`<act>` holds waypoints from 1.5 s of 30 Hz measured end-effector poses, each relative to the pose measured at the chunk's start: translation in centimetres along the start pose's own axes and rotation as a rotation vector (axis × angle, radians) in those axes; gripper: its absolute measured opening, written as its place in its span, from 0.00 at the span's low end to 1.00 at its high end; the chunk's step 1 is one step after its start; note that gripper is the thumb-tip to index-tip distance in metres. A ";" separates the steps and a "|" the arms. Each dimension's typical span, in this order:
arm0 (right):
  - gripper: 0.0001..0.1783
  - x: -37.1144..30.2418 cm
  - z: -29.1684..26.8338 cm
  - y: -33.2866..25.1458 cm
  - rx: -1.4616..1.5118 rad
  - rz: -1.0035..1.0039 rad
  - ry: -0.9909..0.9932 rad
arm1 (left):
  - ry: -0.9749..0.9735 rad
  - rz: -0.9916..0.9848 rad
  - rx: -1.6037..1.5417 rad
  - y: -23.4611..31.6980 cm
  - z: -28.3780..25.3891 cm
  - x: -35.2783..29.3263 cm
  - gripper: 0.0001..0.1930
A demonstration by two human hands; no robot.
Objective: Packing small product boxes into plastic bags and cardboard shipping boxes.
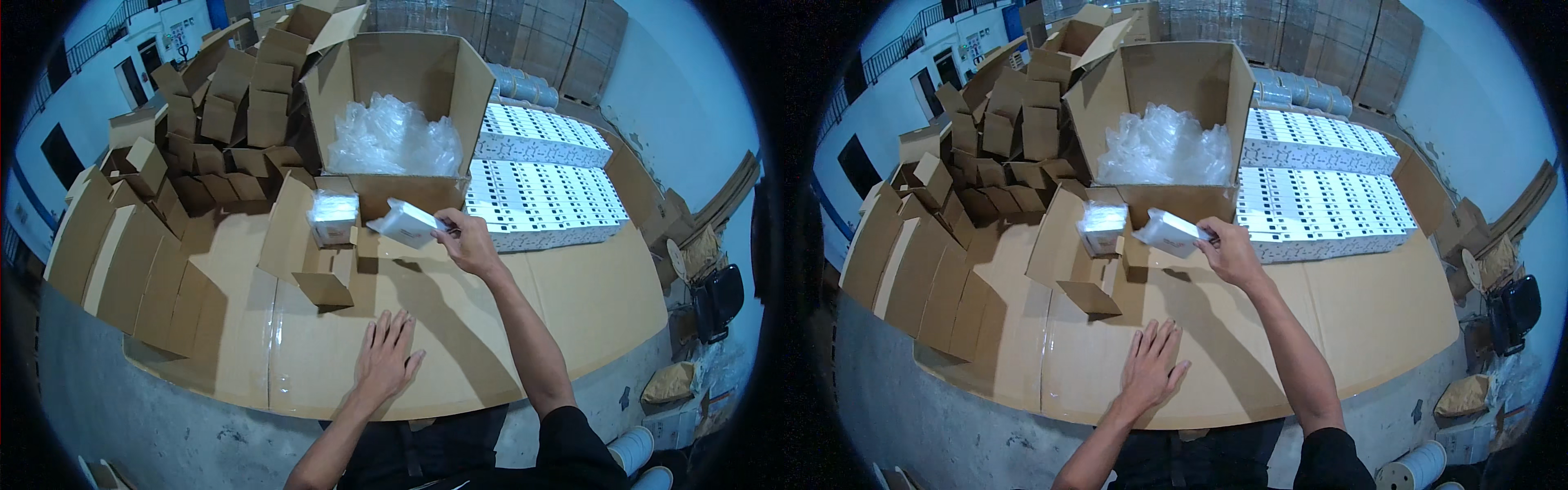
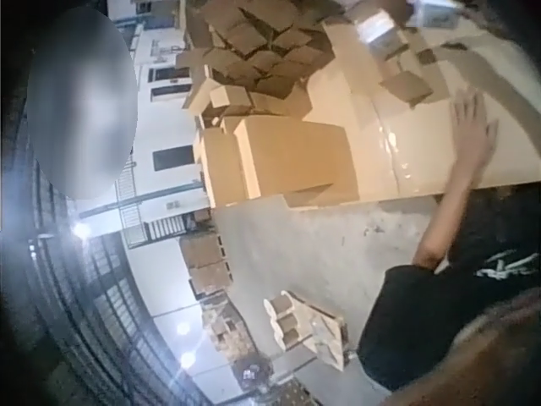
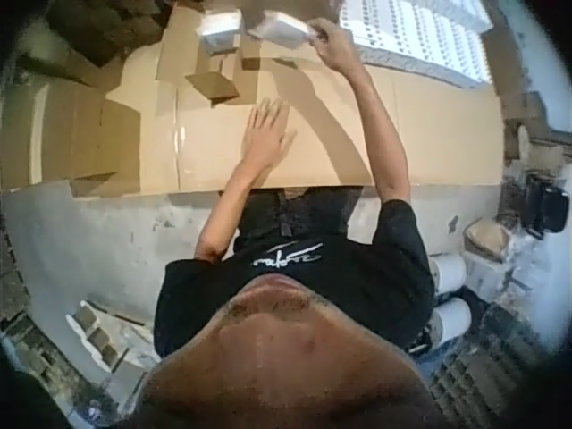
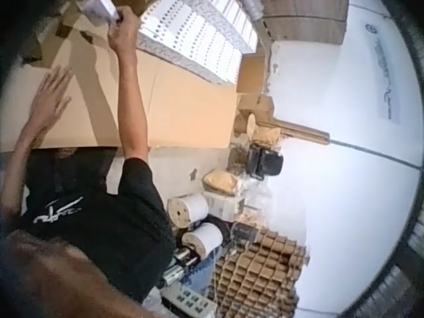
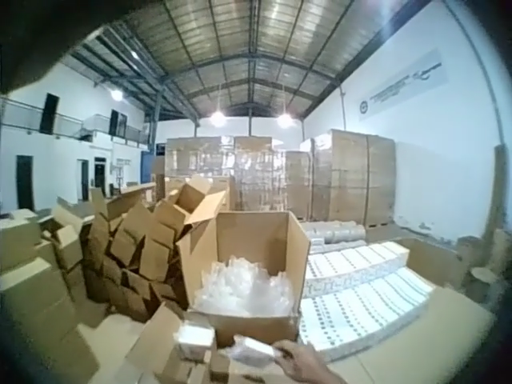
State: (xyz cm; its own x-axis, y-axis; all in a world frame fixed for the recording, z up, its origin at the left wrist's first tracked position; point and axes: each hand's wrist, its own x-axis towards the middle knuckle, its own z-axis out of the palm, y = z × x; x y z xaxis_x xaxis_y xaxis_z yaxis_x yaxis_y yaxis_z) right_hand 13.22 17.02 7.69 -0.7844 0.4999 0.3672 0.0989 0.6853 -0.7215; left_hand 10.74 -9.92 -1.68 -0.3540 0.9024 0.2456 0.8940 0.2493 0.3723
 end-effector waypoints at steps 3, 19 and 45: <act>0.14 2.4 3.2 -0.4 0.289 -0.011 0.067 | -0.012 -0.008 0.007 0.0 -0.4 -0.3 0.31; 0.14 8.4 8.9 -3.0 0.118 -0.205 -0.162 | 0.045 -0.027 -0.099 -0.5 -0.7 -0.1 0.26; 0.06 8.4 15.7 -4.5 -0.438 -0.245 -0.088 | 0.028 -0.061 -0.167 -0.6 -0.3 0.4 0.26</act>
State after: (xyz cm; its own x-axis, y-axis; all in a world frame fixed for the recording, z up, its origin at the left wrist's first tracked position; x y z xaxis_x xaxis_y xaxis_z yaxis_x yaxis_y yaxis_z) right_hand -3.38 9.84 4.79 -0.8633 0.2635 0.4304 0.1388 0.9439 -0.2996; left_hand 9.96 -9.85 -1.55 -0.4156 0.8768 0.2420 0.8133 0.2391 0.5304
